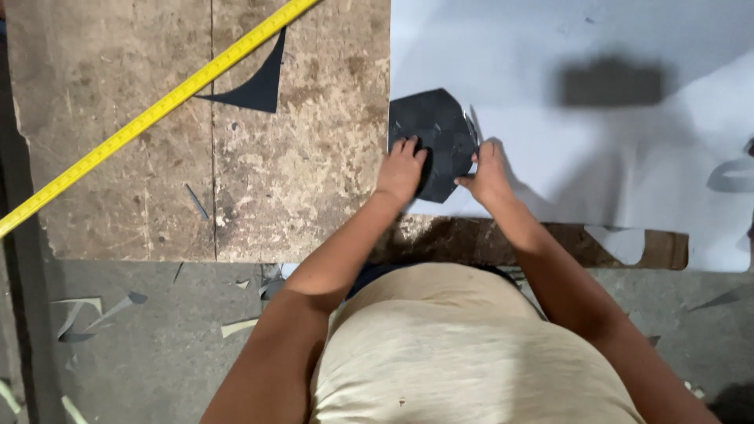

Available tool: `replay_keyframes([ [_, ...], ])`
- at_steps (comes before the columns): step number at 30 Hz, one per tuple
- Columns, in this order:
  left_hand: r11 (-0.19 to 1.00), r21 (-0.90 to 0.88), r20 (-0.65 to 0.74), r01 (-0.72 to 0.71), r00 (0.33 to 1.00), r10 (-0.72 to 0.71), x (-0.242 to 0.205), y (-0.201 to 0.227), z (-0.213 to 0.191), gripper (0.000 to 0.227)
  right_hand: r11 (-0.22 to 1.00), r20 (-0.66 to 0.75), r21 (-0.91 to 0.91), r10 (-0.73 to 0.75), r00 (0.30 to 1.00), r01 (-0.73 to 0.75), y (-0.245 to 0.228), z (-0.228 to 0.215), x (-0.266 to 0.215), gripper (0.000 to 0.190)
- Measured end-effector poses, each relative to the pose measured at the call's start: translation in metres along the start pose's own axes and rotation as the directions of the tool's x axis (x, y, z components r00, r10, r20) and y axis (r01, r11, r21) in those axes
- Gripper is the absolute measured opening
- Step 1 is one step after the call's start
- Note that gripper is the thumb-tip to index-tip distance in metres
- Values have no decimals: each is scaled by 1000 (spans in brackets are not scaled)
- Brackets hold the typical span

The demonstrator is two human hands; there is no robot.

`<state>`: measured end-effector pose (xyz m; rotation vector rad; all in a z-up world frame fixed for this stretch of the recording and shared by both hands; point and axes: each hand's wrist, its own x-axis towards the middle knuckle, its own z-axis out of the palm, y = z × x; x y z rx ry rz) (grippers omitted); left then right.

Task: The person uses a black stencil and a pen to trace shapes onto a large sheet of white paper. They then use scissors to cut out the traced shapes from the paper.

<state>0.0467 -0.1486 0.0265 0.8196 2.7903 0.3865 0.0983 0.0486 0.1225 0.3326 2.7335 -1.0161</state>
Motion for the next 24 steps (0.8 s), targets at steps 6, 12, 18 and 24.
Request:
replay_keyframes([
  [6, 989, 90, 256, 114, 957, -134, 15, 43, -43, 108, 980, -35, 196, 26, 999, -18, 14, 7, 15, 64],
  [12, 967, 159, 360, 197, 901, -243, 29, 60, -6, 112, 884, -221, 422, -113, 969, 200, 53, -29, 55, 15],
  [18, 976, -51, 423, 210, 890, -169, 19, 58, -40, 106, 778, -2, 623, -96, 995, 76, 9, -56, 92, 70],
  [24, 987, -33, 374, 156, 918, -133, -1, 55, -69, 101, 280, 293, 925, -95, 951, -257, -32, -53, 134, 41],
])
